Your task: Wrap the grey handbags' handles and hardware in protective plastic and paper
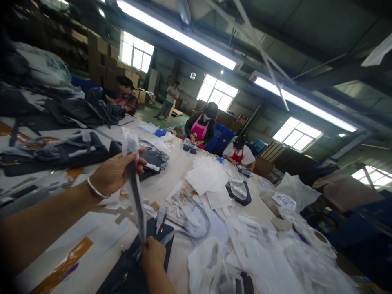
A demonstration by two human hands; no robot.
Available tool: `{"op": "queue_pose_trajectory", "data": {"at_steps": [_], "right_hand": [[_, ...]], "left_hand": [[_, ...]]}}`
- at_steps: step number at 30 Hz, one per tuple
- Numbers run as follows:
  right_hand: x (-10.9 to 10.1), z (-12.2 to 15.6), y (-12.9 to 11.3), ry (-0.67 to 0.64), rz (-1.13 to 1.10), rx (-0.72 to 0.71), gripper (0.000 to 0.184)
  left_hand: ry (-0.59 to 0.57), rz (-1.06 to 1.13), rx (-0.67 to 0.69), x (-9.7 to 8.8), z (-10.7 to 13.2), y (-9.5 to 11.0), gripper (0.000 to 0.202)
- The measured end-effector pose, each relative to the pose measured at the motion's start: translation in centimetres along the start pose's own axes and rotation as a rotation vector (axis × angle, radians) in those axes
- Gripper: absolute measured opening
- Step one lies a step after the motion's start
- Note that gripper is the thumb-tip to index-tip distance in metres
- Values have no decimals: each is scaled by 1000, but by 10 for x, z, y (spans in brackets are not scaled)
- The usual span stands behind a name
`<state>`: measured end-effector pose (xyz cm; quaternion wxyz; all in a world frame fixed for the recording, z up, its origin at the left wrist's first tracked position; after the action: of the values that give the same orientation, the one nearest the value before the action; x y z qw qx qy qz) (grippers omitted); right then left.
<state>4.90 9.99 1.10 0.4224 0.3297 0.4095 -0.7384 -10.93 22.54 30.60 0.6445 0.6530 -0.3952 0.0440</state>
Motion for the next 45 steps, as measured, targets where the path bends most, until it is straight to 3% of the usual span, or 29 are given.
{"op": "queue_pose_trajectory", "data": {"at_steps": [5,7,9,12,14,18,20,22,24,27,30,32,35,38,42,45], "right_hand": [[2,-7,3,37,-74,-21,17],[-2,-9,3,30,-133,-104,20],[-16,-8,-1,32,-238,-267,36],[-64,8,-15,-8,-503,-546,67],[-110,31,-31,-48,-682,-676,65],[-198,101,-73,129,-781,-1003,62],[-225,133,-91,135,-836,-1058,62],[-237,154,-104,72,-922,-1050,59],[-238,164,-111,79,-978,-1035,51],[-229,168,-113,249,-968,-1069,39],[-216,168,-108,407,-900,-1070,35],[-207,169,-103,442,-864,-1038,35],[-189,175,-100,337,-850,-1037,35],[-170,184,-104,180,-847,-1087,34],[-147,193,-110,61,-879,-1124,32],[-138,198,-110,39,-933,-1116,27]], "left_hand": [[-239,-67,76,5,7,15,31],[-303,-104,114,6,13,13,33],[-328,-123,127,7,19,8,34],[-354,-148,100,7,28,-4,37],[-380,-174,61,9,34,-14,38],[-471,-262,-16,19,48,-36,44],[-535,-325,-47,26,57,-45,49],[-603,-396,-84,34,66,-52,56],[-662,-456,-110,40,75,-55,57],[-692,-503,-112,43,85,-50,50],[-724,-645,-133,44,97,-29,46],[-694,-698,-110,47,108,-7,51],[-548,-556,12,58,126,23,58],[-466,-427,90,76,143,35,50],[-292,-410,68,90,160,18,47],[-296,-403,6,85,170,-7,50]]}}
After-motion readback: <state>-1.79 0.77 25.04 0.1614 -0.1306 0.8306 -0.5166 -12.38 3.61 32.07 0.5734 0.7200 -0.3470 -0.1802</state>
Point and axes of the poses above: each hand's wrist, its own z-axis away from the middle knuckle, its own x-axis out of the palm, y = z × x, the point moved 1 cm from there along -z, towards the middle knuckle, and after that the axes turned 15 degrees about -y, right-handed, at the moved point
